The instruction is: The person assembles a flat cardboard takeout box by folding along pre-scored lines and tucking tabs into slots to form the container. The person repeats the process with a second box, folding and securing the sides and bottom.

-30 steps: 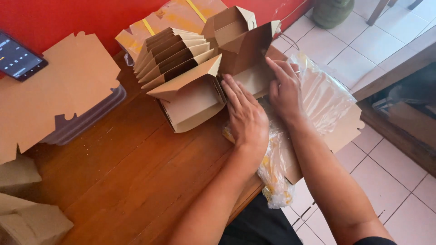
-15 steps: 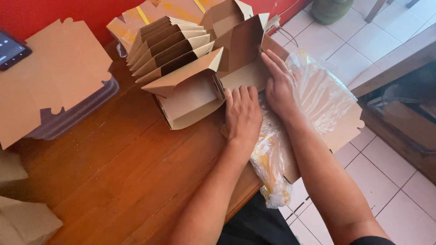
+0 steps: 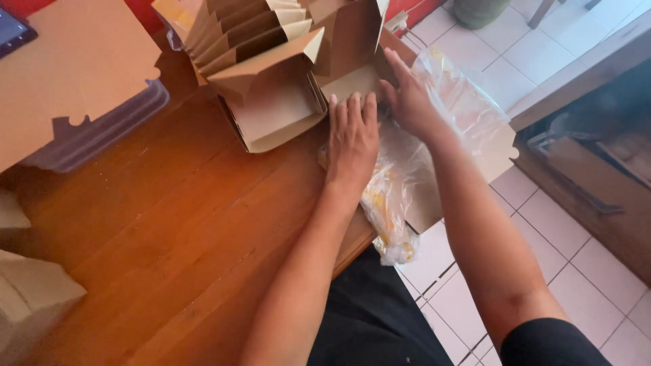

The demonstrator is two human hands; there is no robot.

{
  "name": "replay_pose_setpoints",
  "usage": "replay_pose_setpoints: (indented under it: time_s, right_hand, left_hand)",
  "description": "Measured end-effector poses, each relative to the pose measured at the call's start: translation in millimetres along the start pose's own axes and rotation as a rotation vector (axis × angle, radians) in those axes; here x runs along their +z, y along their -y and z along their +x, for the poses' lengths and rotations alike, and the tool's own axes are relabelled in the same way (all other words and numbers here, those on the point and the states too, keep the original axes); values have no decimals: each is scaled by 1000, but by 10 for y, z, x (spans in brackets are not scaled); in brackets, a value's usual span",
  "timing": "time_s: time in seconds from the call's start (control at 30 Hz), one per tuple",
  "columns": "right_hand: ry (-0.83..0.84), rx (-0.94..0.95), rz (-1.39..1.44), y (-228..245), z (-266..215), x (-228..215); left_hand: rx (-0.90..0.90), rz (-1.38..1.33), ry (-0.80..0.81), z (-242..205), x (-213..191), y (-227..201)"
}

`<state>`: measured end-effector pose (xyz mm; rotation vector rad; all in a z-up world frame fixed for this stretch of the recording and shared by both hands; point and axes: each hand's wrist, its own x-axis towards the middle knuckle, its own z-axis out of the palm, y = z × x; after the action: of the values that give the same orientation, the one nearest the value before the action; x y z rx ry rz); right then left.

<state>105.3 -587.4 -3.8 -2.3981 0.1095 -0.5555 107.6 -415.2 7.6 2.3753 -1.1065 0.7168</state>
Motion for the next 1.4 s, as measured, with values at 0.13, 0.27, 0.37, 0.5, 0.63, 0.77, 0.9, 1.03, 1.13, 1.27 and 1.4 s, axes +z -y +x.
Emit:
replay_pose_setpoints:
  time_s: [0.13,0.27,0.37,0.5,0.63,0.77,0.9,1.03,1.13,1.27,1.4]
  right_hand:
    - [141,156,-31,637,-433,-677]
    - [-131,-63,-202,684,-1108,-1012]
    - [-139,-103,-348,368,-1649,-1062]
    - [79,-131,-500,430,-2073,-1228]
    - [123,-127,-590,259,-2216,-1344]
    - [94,-218,-623,260,-2143,-1350]
    - [159,-219,-640,178,-2046,-1410]
    - [197,-183,-597,349,-1971,-1483]
    - [243,-130,-573,453,-1973,-1494]
    - [284,-53,-648,463,-1973,-1563]
    - [264,1,-675,267,-2034,-1600]
  left_hand:
    - [-53,-209,6,-116,-635,-543]
    - [96,-567,88,-502,-826,-1075]
    - [91,-445,207,-768,-797,-1136]
    - [-49,-301,233,-930,-752,-942]
    - [-19,-297,242,-1003,-724,-891]
    - [19,-313,228,-1082,-697,-835]
    - [-14,-428,238,-1025,-679,-781]
    - [-25,-439,243,-1041,-687,-791]
    - [-4,-461,242,-1058,-649,-789]
    - [33,-465,246,-1059,-627,-736]
    - [54,-455,304,-1034,-703,-729]
